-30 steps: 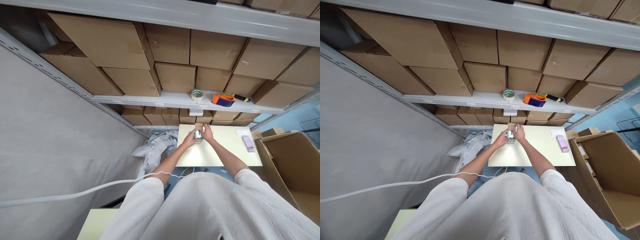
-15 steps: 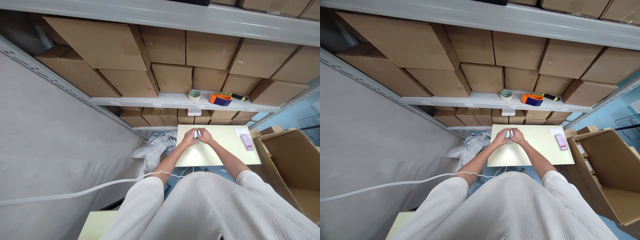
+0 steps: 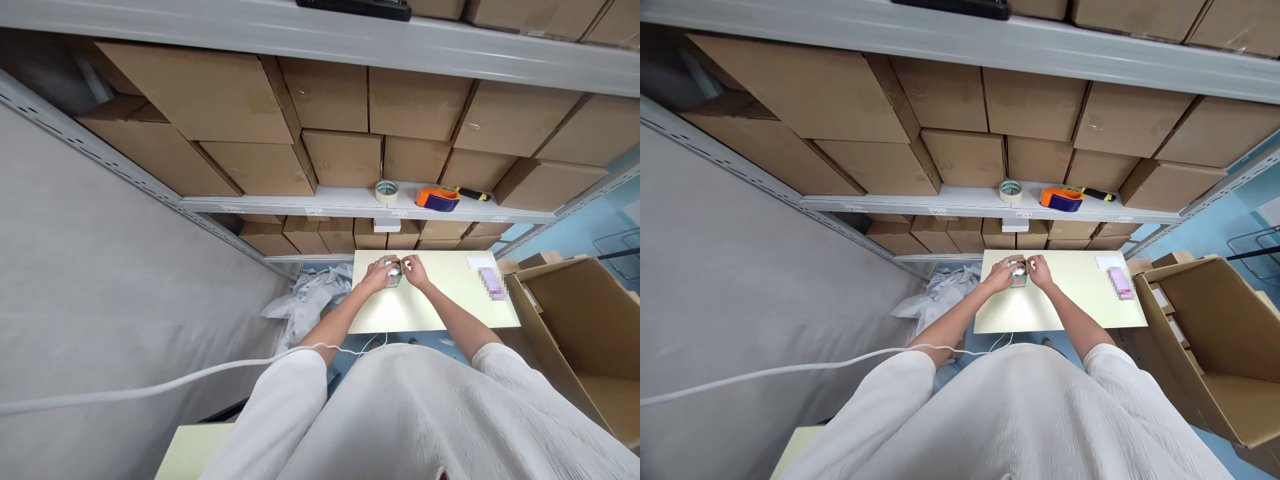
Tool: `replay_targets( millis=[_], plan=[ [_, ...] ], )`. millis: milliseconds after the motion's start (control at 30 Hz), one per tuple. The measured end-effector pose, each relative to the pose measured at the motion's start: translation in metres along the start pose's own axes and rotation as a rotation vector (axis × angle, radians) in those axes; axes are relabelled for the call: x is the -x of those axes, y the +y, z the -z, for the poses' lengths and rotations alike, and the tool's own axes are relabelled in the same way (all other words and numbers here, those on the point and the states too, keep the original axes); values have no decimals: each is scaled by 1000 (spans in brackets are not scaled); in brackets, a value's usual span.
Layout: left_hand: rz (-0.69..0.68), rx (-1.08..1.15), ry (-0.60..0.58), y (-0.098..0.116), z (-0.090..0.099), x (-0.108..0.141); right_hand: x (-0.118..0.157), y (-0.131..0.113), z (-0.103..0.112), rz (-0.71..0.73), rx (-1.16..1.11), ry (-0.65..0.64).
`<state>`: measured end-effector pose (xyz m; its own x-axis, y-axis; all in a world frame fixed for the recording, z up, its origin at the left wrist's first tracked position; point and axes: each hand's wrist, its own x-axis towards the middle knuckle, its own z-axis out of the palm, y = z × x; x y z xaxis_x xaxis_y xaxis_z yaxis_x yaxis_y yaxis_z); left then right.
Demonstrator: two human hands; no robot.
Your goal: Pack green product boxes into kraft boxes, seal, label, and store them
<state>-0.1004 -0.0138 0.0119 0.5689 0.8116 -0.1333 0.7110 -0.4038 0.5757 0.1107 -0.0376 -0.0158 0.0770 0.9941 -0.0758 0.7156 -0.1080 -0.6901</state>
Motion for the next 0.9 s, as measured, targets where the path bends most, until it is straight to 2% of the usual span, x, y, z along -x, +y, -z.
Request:
replay_targets(
  millis=[200, 400, 667, 900],
  plan=[
    [-61, -147, -81, 3, 16, -12, 6, -10, 2, 105, 83, -73],
    [-83, -124, -111, 8, 27, -22, 10, -15, 5, 121, 170, -99],
    [-73, -36, -27, -7, 28, -5, 11, -26, 7, 80, 261, -138],
    [-61, 54, 70, -16, 19, 9, 7, -50, 4, 19, 474, -171]
  ],
)
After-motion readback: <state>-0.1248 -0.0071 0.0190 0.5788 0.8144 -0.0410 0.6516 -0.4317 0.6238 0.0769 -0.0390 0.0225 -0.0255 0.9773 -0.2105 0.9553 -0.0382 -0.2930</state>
